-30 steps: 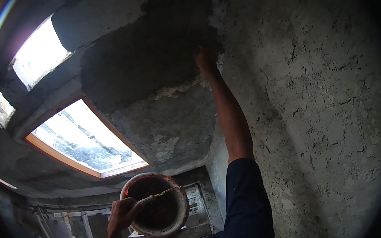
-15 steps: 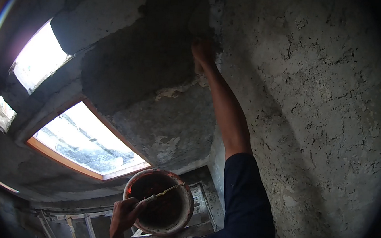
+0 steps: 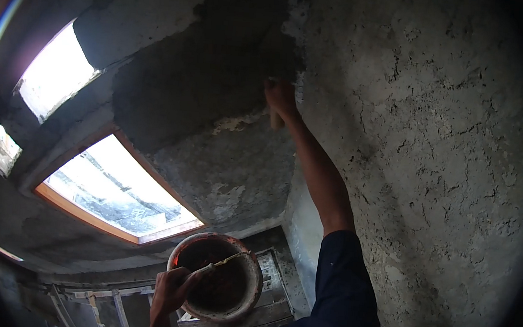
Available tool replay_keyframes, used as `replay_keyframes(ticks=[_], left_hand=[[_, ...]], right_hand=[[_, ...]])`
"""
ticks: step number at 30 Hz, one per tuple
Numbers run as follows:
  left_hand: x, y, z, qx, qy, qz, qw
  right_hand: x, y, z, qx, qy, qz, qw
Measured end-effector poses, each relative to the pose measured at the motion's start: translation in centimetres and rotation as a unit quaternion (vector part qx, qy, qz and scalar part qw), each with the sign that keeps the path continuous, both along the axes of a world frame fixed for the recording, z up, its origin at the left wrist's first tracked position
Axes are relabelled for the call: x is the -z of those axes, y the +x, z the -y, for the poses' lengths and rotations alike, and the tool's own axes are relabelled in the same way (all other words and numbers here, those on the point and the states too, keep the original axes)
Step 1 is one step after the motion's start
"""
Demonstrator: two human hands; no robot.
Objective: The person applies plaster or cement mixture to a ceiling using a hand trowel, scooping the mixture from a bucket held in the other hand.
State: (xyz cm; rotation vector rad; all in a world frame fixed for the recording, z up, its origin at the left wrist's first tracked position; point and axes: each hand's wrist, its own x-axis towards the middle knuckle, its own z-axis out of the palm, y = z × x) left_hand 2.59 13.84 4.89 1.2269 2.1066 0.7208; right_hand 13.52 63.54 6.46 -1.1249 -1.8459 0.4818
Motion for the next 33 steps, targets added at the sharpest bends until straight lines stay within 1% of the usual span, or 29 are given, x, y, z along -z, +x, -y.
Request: replay_keyframes(ticks=[1, 2, 4, 5, 7, 8, 9, 10, 11, 13, 14, 17, 20, 22, 23, 25, 26, 27, 28, 29, 31, 33], left_hand=[[-0.1, 0.0, 0.1, 0.002, -0.005, 0.002, 1.0], [-0.2, 0.0, 0.2, -0.001, -0.007, 0.003, 1.0], [-0.3, 0.2, 0.2, 0.003, -0.012, 0.009, 1.0], [-0.4, 0.3, 0.1, 0.003, -0.016, 0.009, 1.0], [-0.5, 0.6, 0.1, -0.003, -0.008, 0.011, 1.0], [-0.4, 0.6, 0.1, -0.004, -0.012, 0.012, 1.0], [-0.2, 0.6, 0.0, -0.011, 0.007, 0.011, 1.0], [0.0, 0.6, 0.0, -0.018, 0.024, 0.011, 0.999], [0.0, 0.6, 0.2, -0.021, 0.02, 0.013, 0.999], [-0.1, 0.5, 0.1, -0.014, -0.01, 0.016, 1.0], [-0.1, 0.4, 0.1, -0.014, -0.013, 0.018, 1.0], [0.3, 0.4, -0.1, -0.005, -0.037, 0.019, 0.999], [-0.3, 0.7, -0.2, -0.009, -0.018, 0.038, 0.999], [-0.1, 0.6, 0.2, -0.007, -0.005, 0.04, 0.999], [0.1, 0.5, 0.3, -0.006, 0.006, 0.043, 0.999], [0.0, 0.3, 0.4, -0.003, -0.012, 0.038, 0.999], [-0.1, 0.2, 0.4, 0.001, -0.03, 0.032, 0.999], [-0.2, 0.2, 0.4, 0.0, -0.03, 0.03, 0.999], [-0.2, 0.4, 0.3, -0.007, -0.014, 0.035, 0.999], [-0.1, 0.5, 0.3, -0.013, 0.002, 0.04, 0.999], [0.1, 0.5, 0.4, -0.017, 0.006, 0.038, 0.999], [0.3, 0.5, 0.4, -0.019, 0.009, 0.038, 0.999]], right_hand=[[0.0, -0.2, -1.1, 0.02, 0.032, -0.016, 0.999], [-0.2, -0.5, -2.4, 0.017, 0.03, -0.016, 0.999], [-1.2, -1.3, -4.5, 0.061, 0.183, -0.068, 0.979], [-1.4, -1.9, -5.3, 0.061, 0.179, -0.068, 0.98], [-0.8, -3.4, -6.2, 0.028, 0.079, -0.03, 0.996], [0.4, -4.4, -6.1, 0.027, 0.076, -0.03, 0.996], [2.5, -5.7, -6.9, 0.054, 0.113, -0.044, 0.991], [3.3, -6.5, -6.3, 0.08, 0.149, -0.058, 0.984], [4.1, -6.5, -5.7, 0.077, 0.146, -0.056, 0.985], [3.7, -5.3, -1.3, 0.048, 0.056, 0.008, 0.997], [4.6, -5.0, -0.5, 0.048, 0.053, 0.01, 0.997], [6.5, -3.4, 1.6, 0.041, 0.079, 0.02, 0.996], [7.2, -1.6, 2.9, 0.018, 0.053, -0.014, 0.998], [7.8, -1.0, 2.2, 0.015, 0.065, 0.065, 0.996], [7.9, -1.2, 1.4, 0.012, 0.068, 0.064, 0.996], [6.0, -1.6, 1.8, 0.038, 0.109, -0.04, 0.993], [4.9, -2.2, 1.4, 0.036, 0.109, -0.042, 0.993], [3.7, -2.8, 0.4, 0.031, 0.071, -0.024, 0.997], [3.2, -3.5, -0.4, 0.026, 0.034, -0.006, 0.999], [3.4, -4.5, -0.5, 0.025, 0.033, -0.007, 0.999], [4.7, -7.0, -0.5, 0.034, 0.102, 0.011, 0.994], [5.7, -8.0, 1.6, 0.028, 0.112, -0.012, 0.993]])
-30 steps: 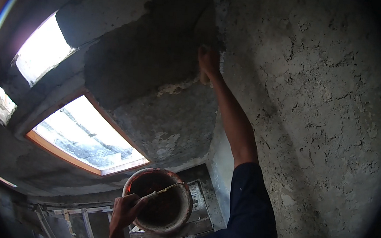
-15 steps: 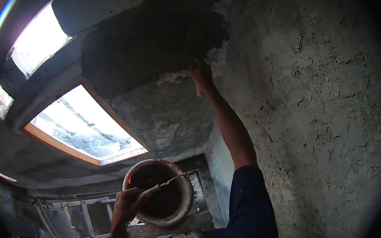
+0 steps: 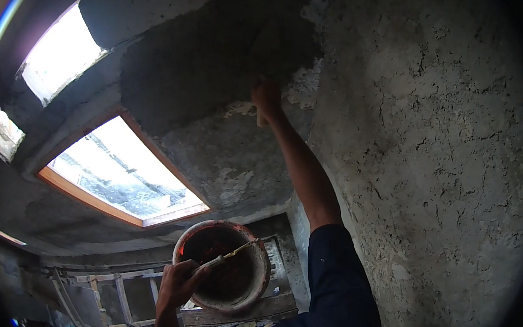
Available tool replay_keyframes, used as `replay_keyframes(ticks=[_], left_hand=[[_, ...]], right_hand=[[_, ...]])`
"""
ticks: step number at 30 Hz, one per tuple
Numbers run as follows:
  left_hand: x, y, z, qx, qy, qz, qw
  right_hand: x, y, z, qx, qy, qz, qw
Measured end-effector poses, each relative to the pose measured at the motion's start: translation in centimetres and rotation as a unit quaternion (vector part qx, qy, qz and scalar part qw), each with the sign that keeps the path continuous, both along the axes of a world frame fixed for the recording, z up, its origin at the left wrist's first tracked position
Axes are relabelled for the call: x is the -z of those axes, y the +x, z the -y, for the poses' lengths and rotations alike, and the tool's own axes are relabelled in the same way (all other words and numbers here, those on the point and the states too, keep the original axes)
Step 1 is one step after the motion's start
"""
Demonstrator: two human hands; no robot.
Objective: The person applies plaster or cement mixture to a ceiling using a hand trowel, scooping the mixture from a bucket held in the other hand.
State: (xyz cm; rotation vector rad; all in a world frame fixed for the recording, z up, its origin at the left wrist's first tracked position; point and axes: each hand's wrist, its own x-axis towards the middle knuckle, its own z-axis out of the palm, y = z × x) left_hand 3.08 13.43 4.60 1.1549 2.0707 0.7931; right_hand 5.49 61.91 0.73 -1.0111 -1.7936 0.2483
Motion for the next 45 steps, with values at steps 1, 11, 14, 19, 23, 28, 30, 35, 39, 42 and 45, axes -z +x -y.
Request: replay_keyframes(ticks=[1, 11, 14, 19, 23, 28, 30, 35, 39, 42, 45], left_hand=[[0.0, 0.0, 0.0, 0.003, 0.002, -0.005, 1.0], [0.3, -0.1, 0.5, 0.01, -0.013, -0.011, 1.0], [0.1, -0.2, 0.4, 0.014, -0.023, -0.015, 1.0], [0.6, -0.2, 0.3, 0.0, -0.02, -0.018, 1.0], [1.0, -0.3, 0.3, -0.016, -0.029, 0.005, 0.999], [1.2, -0.4, 0.5, -0.027, -0.041, -0.002, 0.999], [1.2, -0.4, 0.4, -0.026, -0.035, -0.004, 0.999], [1.0, -0.4, -0.3, -0.008, -0.04, -0.003, 0.999], [1.1, -0.2, -0.2, -0.006, -0.038, -0.009, 0.999], [0.9, 0.0, -0.2, -0.01, -0.033, -0.006, 0.999], [0.7, 0.2, -0.2, -0.004, -0.036, -0.007, 0.999]], right_hand=[[0.6, -0.1, 1.1, -0.008, 0.013, -0.022, 1.0], [5.1, 4.1, 5.3, -0.057, -0.051, -0.05, 0.996], [7.6, 4.9, 2.2, -0.06, -0.124, -0.101, 0.985], [6.9, 3.9, -1.4, -0.036, -0.236, -0.338, 0.91], [8.7, -1.1, -4.5, -0.066, -0.08, -0.241, 0.965], [11.1, -7.7, -2.7, 0.052, -0.075, -0.204, 0.975], [11.6, -7.2, -1.1, 0.013, -0.073, -0.2, 0.977], [11.3, -4.4, 2.6, -0.087, -0.216, -0.221, 0.947], [10.7, -3.5, 4.2, -0.106, -0.26, -0.202, 0.938], [11.5, -3.4, 5.5, -0.105, -0.226, -0.182, 0.951], [13.0, -3.0, 7.3, -0.126, -0.281, -0.185, 0.933]])
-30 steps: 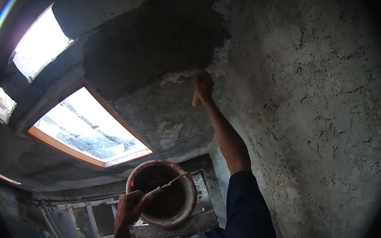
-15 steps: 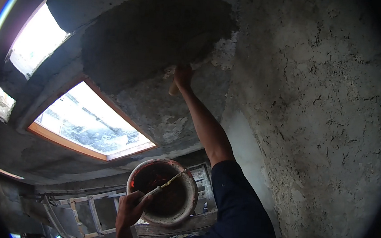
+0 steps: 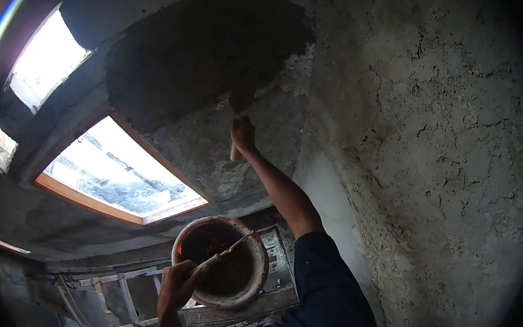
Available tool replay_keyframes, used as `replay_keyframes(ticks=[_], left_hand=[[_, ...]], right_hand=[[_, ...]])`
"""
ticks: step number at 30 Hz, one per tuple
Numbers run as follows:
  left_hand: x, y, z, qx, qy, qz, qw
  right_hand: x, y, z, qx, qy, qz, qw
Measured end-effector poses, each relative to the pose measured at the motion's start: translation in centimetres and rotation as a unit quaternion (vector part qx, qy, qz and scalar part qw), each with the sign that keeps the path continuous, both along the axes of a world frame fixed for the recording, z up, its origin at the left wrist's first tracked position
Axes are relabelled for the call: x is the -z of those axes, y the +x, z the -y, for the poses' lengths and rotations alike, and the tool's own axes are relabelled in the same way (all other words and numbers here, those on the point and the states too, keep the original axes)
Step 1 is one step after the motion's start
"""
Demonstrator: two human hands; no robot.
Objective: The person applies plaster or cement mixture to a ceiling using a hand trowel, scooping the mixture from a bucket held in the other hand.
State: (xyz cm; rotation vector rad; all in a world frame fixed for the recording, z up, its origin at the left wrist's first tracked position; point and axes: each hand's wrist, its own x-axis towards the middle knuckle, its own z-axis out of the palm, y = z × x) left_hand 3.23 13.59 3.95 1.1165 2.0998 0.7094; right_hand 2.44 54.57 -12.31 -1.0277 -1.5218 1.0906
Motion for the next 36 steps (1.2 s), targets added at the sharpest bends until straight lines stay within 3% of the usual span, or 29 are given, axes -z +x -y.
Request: replay_keyframes(ticks=[4, 6, 7, 10, 14, 15, 18, 24, 29, 31, 35, 36], left_hand=[[0.3, -0.4, 0.4, -0.004, 0.005, -0.001, 1.0], [0.4, -0.6, 0.6, -0.008, -0.004, 0.005, 1.0], [0.4, -0.7, 0.7, -0.006, -0.006, 0.009, 1.0], [0.8, -0.8, 0.8, -0.011, -0.005, 0.016, 1.0], [1.0, -0.8, 0.7, -0.015, -0.004, 0.019, 1.0], [1.0, -0.8, 0.7, -0.016, -0.004, 0.022, 1.0], [0.8, -0.9, 0.8, -0.006, -0.004, 0.014, 1.0], [0.1, -0.9, 1.2, -0.023, 0.009, 0.038, 0.999], [1.0, -1.2, 1.5, -0.003, 0.035, 0.03, 0.999], [0.9, -1.4, 1.5, -0.003, 0.03, 0.033, 0.999], [1.3, -1.4, 1.6, -0.012, 0.034, 0.039, 0.999], [1.4, -1.4, 1.7, -0.014, 0.033, 0.041, 0.999]], right_hand=[[-0.8, 0.1, 1.3, -0.004, -0.013, -0.053, 0.999], [-2.3, -0.6, 0.4, 0.063, 0.106, -0.058, 0.991], [-0.6, -2.1, -2.4, 0.091, 0.171, -0.05, 0.98], [-0.8, -5.4, -4.8, 0.089, 0.145, -0.032, 0.985], [1.7, -7.3, -2.2, 0.039, 0.156, -0.003, 0.987], [1.2, -6.4, -0.5, -0.005, 0.073, 0.035, 0.997], [5.2, -6.2, -0.2, -0.012, 0.137, 0.122, 0.983], [3.6, -2.2, 0.5, -0.015, 0.163, 0.133, 0.977], [-3.9, -2.4, -0.5, -0.035, 0.143, 0.096, 0.984], [-5.0, -3.9, -2.6, 0.029, 0.33, 0.125, 0.935], [-6.0, -5.7, -3.7, -0.011, 0.372, 0.197, 0.907], [-5.9, -5.7, -3.3, -0.021, 0.325, 0.261, 0.909]])
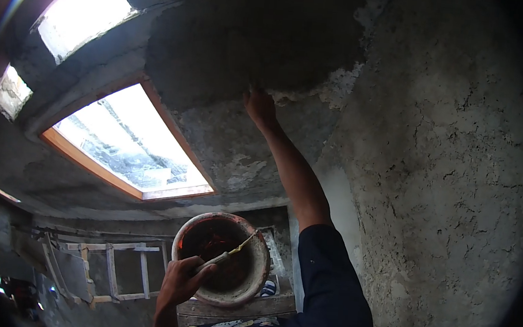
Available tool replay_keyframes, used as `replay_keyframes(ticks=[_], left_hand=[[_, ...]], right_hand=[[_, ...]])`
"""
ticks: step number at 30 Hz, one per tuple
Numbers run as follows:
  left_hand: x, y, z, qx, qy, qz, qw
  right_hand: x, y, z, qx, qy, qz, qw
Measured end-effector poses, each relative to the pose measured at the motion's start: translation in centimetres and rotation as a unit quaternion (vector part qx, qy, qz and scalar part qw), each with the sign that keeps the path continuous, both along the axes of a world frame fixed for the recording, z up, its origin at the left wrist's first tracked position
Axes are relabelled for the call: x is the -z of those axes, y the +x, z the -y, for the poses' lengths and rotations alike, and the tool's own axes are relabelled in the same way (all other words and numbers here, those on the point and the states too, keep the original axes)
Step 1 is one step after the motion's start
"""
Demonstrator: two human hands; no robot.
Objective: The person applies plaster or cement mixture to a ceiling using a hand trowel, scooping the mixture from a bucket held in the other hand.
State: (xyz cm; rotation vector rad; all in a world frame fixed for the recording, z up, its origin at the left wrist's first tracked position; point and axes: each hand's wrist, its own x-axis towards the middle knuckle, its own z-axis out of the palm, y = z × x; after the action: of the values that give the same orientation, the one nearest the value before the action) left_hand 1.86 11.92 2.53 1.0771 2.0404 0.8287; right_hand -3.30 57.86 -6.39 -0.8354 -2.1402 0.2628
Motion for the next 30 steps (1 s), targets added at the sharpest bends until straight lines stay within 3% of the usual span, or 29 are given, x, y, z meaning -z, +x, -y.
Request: replay_keyframes(ticks=[1, 4, 11, 17, 19, 20, 22, 30], left_hand=[[0.1, -0.1, 0.0, 0.0, -0.001, -0.003, 1.0], [0.1, -0.2, 0.3, -0.004, -0.006, -0.003, 1.0], [-0.5, -0.3, 0.8, 0.007, -0.025, -0.012, 1.0], [-0.4, -0.6, 0.6, 0.006, -0.015, 0.006, 1.0], [-0.2, -0.5, 0.6, 0.008, -0.013, 0.001, 1.0], [-0.1, -0.5, 0.6, 0.01, -0.012, -0.005, 1.0], [0.3, -0.5, 0.6, 0.007, -0.007, -0.007, 1.0], [0.0, -0.4, 1.4, 0.006, 0.007, -0.014, 1.0]], right_hand=[[-0.1, 0.0, 0.6, 0.024, -0.044, 0.061, 0.997], [2.1, 0.0, 1.1, 0.05, -0.082, 0.059, 0.994], [5.4, 3.3, 2.4, 0.048, -0.057, 0.081, 0.994], [-0.8, 1.2, 2.6, 0.023, -0.032, -0.008, 0.999], [-2.8, -0.3, 1.5, 0.008, 0.074, -0.026, 0.997], [-3.0, -1.0, 1.1, 0.008, 0.073, -0.025, 0.997], [-2.3, -2.0, 0.5, 0.037, 0.01, 0.042, 0.998], [2.9, 1.0, 3.0, 0.05, -0.06, 0.062, 0.995]])
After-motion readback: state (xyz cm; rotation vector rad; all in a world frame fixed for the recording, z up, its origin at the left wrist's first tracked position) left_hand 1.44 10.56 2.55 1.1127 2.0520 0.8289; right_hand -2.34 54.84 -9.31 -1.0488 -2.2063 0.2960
